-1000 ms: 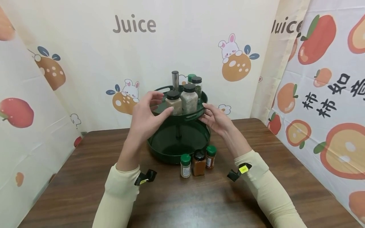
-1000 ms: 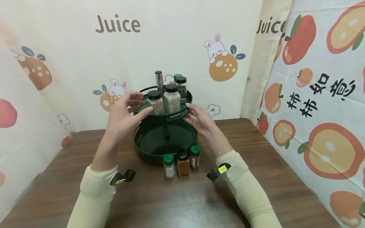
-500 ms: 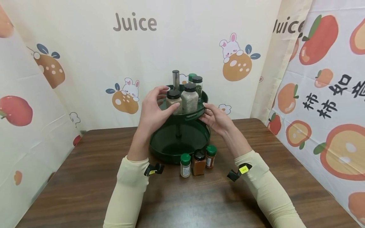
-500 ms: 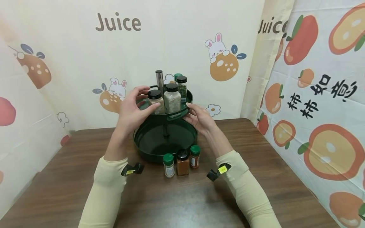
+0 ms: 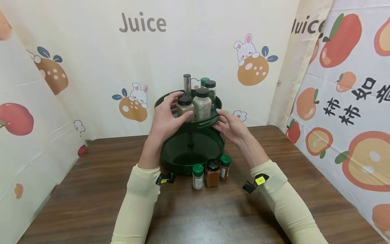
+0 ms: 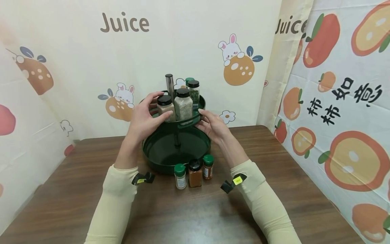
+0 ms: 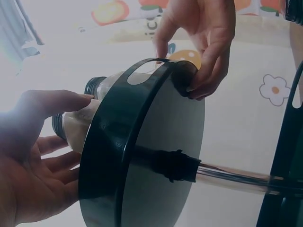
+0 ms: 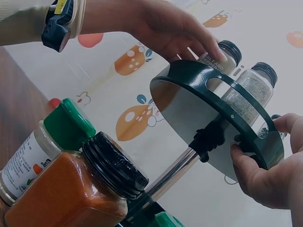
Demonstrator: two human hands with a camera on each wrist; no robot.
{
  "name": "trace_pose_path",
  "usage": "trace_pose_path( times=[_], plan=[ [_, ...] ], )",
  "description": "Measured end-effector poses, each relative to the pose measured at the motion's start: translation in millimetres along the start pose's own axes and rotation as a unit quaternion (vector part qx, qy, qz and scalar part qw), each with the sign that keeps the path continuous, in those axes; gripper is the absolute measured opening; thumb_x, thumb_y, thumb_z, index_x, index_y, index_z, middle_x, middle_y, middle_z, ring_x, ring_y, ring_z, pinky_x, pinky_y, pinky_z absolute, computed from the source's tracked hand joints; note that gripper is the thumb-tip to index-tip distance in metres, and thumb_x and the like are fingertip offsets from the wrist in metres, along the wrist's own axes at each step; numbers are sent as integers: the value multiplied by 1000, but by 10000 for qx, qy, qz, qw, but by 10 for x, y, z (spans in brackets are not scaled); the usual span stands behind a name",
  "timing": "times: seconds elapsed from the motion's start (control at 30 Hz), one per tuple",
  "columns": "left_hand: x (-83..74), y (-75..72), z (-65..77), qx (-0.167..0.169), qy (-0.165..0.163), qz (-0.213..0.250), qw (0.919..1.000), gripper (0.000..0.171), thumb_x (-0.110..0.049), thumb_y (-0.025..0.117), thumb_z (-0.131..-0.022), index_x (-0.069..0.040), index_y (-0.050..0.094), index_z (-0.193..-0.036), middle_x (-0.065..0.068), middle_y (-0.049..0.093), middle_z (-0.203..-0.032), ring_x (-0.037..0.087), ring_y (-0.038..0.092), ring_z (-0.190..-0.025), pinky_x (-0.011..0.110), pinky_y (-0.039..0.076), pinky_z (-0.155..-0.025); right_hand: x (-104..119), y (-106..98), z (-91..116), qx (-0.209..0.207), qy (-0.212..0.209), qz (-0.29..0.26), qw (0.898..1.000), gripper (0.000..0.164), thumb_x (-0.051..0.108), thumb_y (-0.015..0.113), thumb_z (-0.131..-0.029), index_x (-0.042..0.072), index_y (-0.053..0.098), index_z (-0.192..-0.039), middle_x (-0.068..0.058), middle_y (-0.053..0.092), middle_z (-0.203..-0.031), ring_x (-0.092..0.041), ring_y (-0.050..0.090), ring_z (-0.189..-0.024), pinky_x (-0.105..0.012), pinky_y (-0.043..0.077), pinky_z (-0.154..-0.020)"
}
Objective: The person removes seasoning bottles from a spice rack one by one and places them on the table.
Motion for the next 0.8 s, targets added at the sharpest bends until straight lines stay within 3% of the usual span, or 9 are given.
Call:
trace_pose_path(
  times=[0.17, 0.4, 0.6, 0.8],
  plan=[
    [-6, 24, -18, 117, 91, -103, 9998, 68, -30, 80, -82, -10, 50, -139, 14, 65, -119, 22, 63, -100, 46, 56, -87, 5, -2, -8, -40, -4, -2, 10000, 73, 21, 66, -95, 8, 24, -153, -14, 53, -124, -23, 58, -112, -32, 57, -89],
    [-1, 70, -24, 203, 50, -232, 9995, 70, -29, 80, -81, -14, 47, -140, 11, 65, -118, 19, 59, -81, 40, 52, -66, -1, 0, 3, -62, 16, -61, 10000, 64, 18, 65, -96, 4, 31, -149, -13, 59, -116, -22, 61, -106, -33, 57, -88],
    [-21, 71, -24, 116, 83, -156, 9998, 67, -27, 80, -82, -15, 49, -139, 12, 66, -114, 19, 59, -78, 39, 51, -64, 0, -10, -11, -45, 0, -42, 10000, 66, 20, 66, -96, 5, 30, -149, -13, 57, -118, -22, 60, -108, -33, 57, -88],
    [-15, 84, -19, 59, 81, -49, 9999, 66, -27, 80, -81, -14, 50, -139, 12, 66, -116, 20, 61, -80, 41, 53, -66, -2, -2, -12, -58, -26, -1, 10000, 56, 19, 64, -97, 2, 38, -144, -12, 58, -117, -22, 60, -106, -32, 58, -86]
  ],
)
Point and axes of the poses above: each hand's wrist, its own z-axis away from the middle knuckle, its own y-axis out of the palm, x = y × z, the point moved 1 cm from there along -z, towards the middle knuckle
